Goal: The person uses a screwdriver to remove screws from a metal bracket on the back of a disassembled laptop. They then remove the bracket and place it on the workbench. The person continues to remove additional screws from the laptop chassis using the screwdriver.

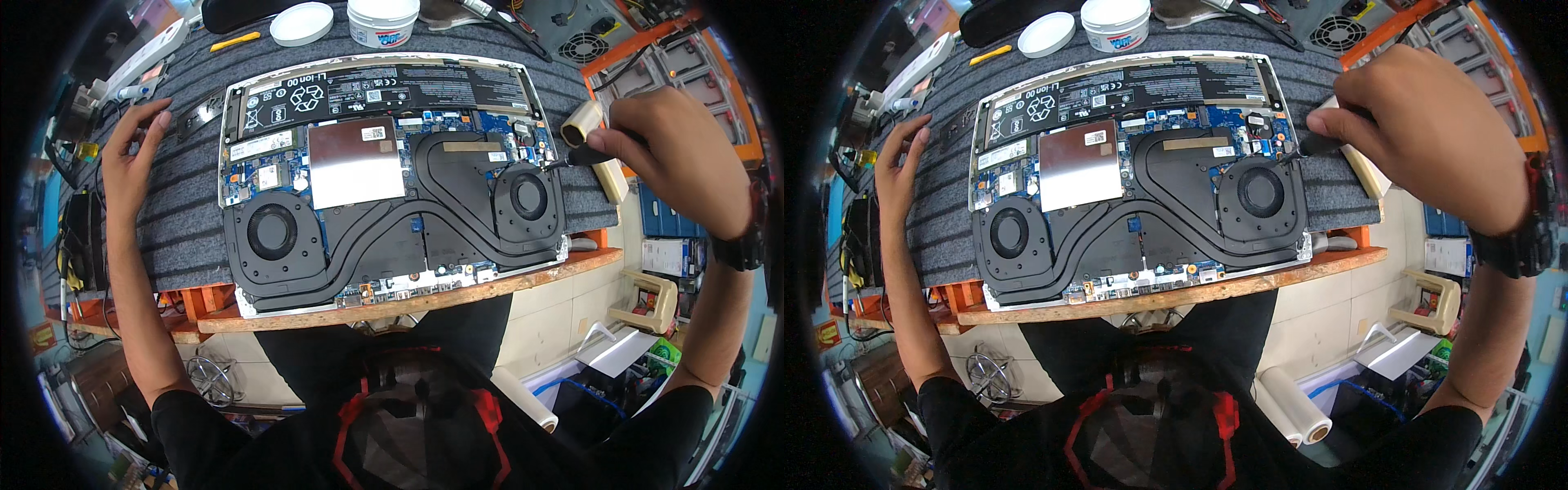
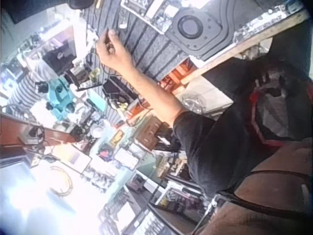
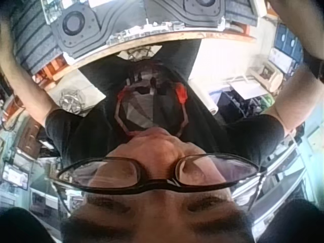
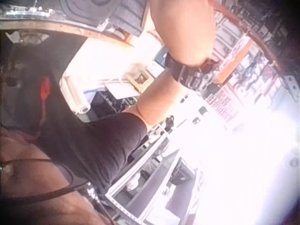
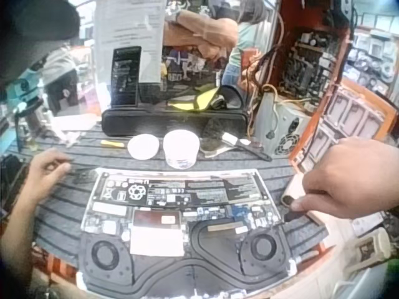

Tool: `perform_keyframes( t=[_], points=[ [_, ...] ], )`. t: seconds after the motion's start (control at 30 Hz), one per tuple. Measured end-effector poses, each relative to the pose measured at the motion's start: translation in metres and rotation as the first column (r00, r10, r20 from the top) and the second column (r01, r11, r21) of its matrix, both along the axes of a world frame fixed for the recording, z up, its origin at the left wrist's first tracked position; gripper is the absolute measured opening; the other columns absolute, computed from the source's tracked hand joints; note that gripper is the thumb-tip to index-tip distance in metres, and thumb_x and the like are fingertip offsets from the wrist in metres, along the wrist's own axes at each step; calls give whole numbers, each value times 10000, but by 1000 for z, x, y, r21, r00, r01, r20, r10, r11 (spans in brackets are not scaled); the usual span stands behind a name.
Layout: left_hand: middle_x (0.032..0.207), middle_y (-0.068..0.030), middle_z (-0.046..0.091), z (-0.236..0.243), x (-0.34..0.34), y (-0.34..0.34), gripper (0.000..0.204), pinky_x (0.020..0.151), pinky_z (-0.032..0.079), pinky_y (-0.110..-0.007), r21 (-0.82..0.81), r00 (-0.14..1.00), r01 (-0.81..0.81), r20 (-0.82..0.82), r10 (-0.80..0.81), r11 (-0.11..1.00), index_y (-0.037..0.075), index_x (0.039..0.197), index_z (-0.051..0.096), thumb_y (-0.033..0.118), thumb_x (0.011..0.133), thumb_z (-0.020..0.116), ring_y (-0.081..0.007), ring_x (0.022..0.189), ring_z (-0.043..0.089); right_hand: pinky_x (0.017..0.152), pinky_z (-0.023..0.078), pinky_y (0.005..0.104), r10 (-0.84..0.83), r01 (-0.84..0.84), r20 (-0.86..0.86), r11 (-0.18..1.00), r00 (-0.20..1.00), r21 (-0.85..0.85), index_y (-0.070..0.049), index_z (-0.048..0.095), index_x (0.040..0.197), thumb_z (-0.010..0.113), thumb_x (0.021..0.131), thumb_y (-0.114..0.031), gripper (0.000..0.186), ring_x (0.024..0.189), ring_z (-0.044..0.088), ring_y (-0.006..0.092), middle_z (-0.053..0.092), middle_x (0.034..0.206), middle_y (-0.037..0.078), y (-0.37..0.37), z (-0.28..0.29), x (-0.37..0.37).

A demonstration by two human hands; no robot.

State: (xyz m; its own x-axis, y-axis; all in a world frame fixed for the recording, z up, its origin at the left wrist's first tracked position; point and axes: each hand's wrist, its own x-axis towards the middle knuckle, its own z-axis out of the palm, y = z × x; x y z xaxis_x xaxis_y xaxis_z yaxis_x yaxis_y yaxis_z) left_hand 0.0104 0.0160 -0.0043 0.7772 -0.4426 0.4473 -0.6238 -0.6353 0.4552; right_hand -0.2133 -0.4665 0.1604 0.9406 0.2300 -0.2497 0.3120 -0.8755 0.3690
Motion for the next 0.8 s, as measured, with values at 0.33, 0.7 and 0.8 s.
perform_keyframes(
  t=[0.33, 0.7, 0.8],
  points=[
    [1035, -5, 707, 1, -1, -2, 264, 754, 394, -224, -17, 1000, 23, -3, -23, 1000, 53, 1189, 739, 218, 986, 700, -66, 890, 573, 750, 480, 430, -51, 50, 7, 995, 999, 88, -25, 646, 970, 794, 827, -128, 230, 812, 656, 330, 671, 870, 131, 10, 1, -4],
    [1023, 6, 712, 4, -4, -4, 259, 736, 377, -227, -28, 999, 34, 14, -34, 999, 57, 1176, 747, 220, 978, 707, -64, 878, 563, 755, 500, 449, -121, 128, -51, 976, 991, 177, 4, 675, 939, 767, 844, -161, 211, 833, 669, 359, 686, 865, 147, 19, 2, 3],
    [1020, 8, 713, 5, -4, -5, 257, 732, 377, -227, -33, 999, 42, 16, -42, 999, 56, 1172, 748, 218, 976, 710, -64, 881, 565, 775, 499, 454, -113, 119, -48, 980, 992, 157, 5, 677, 931, 762, 850, -166, 207, 847, 665, 362, 681, 865, 150, 17, 1, 2]
  ],
)
